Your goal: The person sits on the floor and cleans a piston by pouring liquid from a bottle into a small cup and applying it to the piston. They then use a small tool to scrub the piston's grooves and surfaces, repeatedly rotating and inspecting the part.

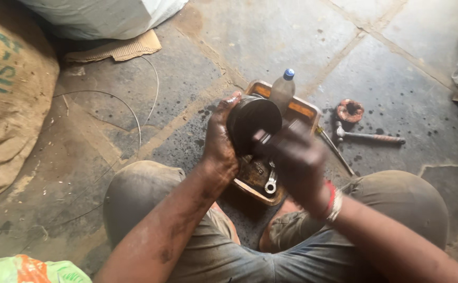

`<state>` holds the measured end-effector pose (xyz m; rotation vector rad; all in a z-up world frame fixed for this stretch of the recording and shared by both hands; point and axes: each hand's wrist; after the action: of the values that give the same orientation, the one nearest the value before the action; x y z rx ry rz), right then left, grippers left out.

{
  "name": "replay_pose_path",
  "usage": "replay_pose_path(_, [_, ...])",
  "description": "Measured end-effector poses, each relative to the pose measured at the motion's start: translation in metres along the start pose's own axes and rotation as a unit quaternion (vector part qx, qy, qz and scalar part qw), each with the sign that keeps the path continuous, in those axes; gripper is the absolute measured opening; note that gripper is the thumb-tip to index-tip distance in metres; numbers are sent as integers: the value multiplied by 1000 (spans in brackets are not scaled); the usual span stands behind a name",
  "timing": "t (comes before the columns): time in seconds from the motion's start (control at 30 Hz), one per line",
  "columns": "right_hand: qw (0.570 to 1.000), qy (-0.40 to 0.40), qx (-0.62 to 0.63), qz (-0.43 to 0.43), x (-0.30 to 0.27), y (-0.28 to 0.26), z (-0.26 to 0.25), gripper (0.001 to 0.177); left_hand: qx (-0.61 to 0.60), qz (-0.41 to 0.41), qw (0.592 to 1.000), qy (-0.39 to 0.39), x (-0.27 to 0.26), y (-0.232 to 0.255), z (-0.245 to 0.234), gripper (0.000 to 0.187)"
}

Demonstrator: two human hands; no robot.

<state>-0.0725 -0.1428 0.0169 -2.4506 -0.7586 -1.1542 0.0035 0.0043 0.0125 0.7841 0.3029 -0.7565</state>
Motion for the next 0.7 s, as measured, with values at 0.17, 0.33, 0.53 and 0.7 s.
replay_pose_path(0.17, [998,0,42,49,13,-5,-17,10,47,-1,998,-42,5,-10,-8,42])
replay_pose_path(0.33, [997,-8,71,-10,13,-7,-21,8,78,38,993,-74,7,-15,-8,38])
replay_pose_path(0.53, [997,44,-21,-61,0,7,-13,9,317,286,898,-103,-1,-18,-7,47])
replay_pose_path(0.7, [1000,23,20,7,-9,-9,-21,12,397,392,822,-114,0,-17,-13,40])
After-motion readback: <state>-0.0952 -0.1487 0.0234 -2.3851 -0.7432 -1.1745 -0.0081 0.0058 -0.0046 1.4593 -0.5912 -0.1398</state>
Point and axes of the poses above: each hand's wrist, its own x-axis towards the middle knuckle, its own z-axis out of the palm, y = z × x, and after that the axes turned 11 degrees about -z, right-handed
